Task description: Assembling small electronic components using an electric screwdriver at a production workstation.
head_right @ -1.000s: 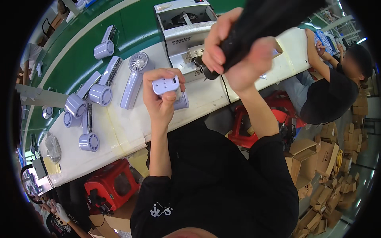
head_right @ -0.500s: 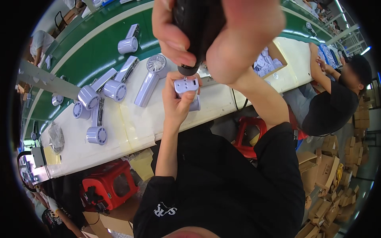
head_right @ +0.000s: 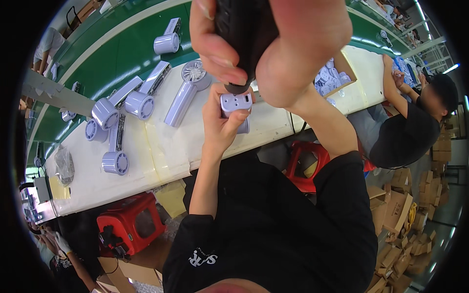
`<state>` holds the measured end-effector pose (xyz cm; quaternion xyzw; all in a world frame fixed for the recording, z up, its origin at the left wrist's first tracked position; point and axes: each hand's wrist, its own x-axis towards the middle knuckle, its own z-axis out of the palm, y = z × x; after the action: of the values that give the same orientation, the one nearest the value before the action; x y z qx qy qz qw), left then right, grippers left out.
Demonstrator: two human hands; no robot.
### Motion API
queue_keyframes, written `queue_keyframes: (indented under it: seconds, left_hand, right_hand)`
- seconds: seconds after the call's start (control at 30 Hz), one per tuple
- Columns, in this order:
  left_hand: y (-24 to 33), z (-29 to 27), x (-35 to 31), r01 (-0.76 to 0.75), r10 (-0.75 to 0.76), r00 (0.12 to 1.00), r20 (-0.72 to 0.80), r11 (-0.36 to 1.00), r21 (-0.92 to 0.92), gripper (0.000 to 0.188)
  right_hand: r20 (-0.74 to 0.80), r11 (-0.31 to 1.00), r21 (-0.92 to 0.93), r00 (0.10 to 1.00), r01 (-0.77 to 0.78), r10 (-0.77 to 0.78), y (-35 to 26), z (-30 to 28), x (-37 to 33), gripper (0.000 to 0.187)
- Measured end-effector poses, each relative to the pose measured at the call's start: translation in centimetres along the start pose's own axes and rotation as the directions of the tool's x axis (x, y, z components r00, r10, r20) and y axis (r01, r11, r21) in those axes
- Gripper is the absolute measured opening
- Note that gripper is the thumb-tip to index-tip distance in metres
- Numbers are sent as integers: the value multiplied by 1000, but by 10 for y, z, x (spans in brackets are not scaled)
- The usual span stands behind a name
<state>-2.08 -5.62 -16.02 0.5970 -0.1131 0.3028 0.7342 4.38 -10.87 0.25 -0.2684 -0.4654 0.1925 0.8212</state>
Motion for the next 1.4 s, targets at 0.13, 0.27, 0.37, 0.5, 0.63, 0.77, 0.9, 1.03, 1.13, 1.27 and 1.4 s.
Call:
queue_keyframes:
  seconds: [0.13,0.27,0.37,0.5,0.63,0.77,0.9,1.03,1.13,1.27,1.4]
  left_hand:
    - [0,-2,-2,15,-15,1000,3,1000,-8,41]
    - [5,-2,-2,19,-19,1000,11,1000,17,41]
    - [4,-1,-1,11,-11,1000,11,1000,28,41]
    - [3,-1,-1,3,-3,1000,8,1000,16,41]
    - [2,-1,-1,20,-20,1000,4,1000,6,41]
    - [1,-2,-1,17,-17,1000,6,1000,1,41]
    - [1,-2,-1,13,-13,1000,11,1000,15,42]
    - [2,-1,0,-6,6,1000,13,1000,25,43]
    - [3,-2,-1,-3,3,1000,16,1000,24,44]
    - [1,-2,-2,28,-28,1000,7,1000,13,44]
    - [2,-1,-1,22,-22,1000,21,1000,11,44]
  right_hand:
    - [39,996,94,999,2,-6,1,1,4,86]
    - [90,997,72,996,12,-19,2,2,6,86]
    - [120,998,55,992,19,-25,3,0,6,86]
    - [151,999,26,988,26,-30,3,-4,4,87]
    - [177,999,-8,984,32,-30,2,-9,1,87]
    - [199,999,-31,980,38,-31,2,-11,1,87]
    - [161,997,61,985,56,-66,1,-6,5,89]
    - [387,998,9,920,66,-64,-1,-11,14,89]
    - [164,991,87,980,97,-110,3,-3,6,89]
    - [137,997,41,988,65,-70,1,-5,2,88]
    - [172,996,60,982,64,-74,2,-5,3,85]
